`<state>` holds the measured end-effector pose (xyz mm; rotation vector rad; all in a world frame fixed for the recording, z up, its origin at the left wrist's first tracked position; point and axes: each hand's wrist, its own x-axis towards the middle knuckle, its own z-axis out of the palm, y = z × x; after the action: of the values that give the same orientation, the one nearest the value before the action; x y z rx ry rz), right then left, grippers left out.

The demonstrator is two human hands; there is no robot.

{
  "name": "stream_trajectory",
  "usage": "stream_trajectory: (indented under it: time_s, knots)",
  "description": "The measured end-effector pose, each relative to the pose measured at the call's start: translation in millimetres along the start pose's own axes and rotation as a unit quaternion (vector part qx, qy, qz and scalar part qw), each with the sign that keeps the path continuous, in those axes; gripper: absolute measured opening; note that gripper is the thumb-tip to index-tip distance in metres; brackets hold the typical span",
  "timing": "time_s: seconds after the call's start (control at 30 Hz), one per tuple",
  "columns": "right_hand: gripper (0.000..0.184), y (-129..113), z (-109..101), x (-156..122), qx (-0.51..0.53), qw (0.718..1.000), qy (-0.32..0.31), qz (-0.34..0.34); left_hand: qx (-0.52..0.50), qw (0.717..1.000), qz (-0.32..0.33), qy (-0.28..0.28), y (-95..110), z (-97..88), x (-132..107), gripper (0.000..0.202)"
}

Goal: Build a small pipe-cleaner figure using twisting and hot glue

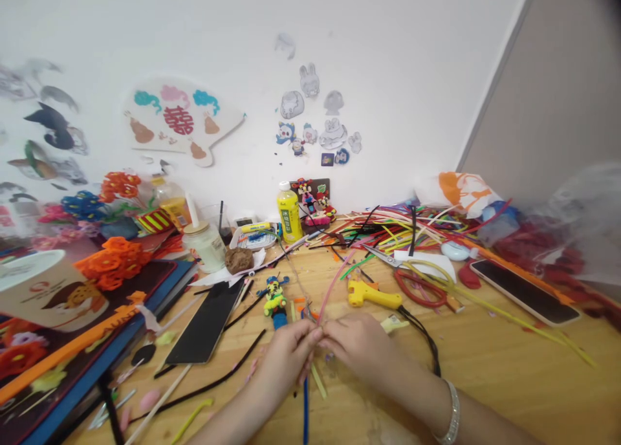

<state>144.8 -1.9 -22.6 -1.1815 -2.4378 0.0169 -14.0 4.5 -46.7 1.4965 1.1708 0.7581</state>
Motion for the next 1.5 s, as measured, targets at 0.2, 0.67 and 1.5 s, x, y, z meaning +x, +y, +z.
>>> stream_trajectory:
  time_s: [0.2, 0.67, 1.5]
  knots:
    - [0.013, -2, -3, -1, 0.015, 0.998, -0.005, 0.061, -0.068, 0.998, -0.009, -0.009, -1, -0.3, 4, 0.035]
    - [0.009, -2, -7, 0, 0.183, 0.979, -0.015, 0.093, -0.160, 0.986, 0.018, -0.029, 8, -4.5, 2, 0.033]
    - [0.012, 4, 0, 1, 0.268, 0.954, 0.025, 0.134, -0.176, 0.983, -0.008, -0.058, 14, -1.5, 0, 0.036]
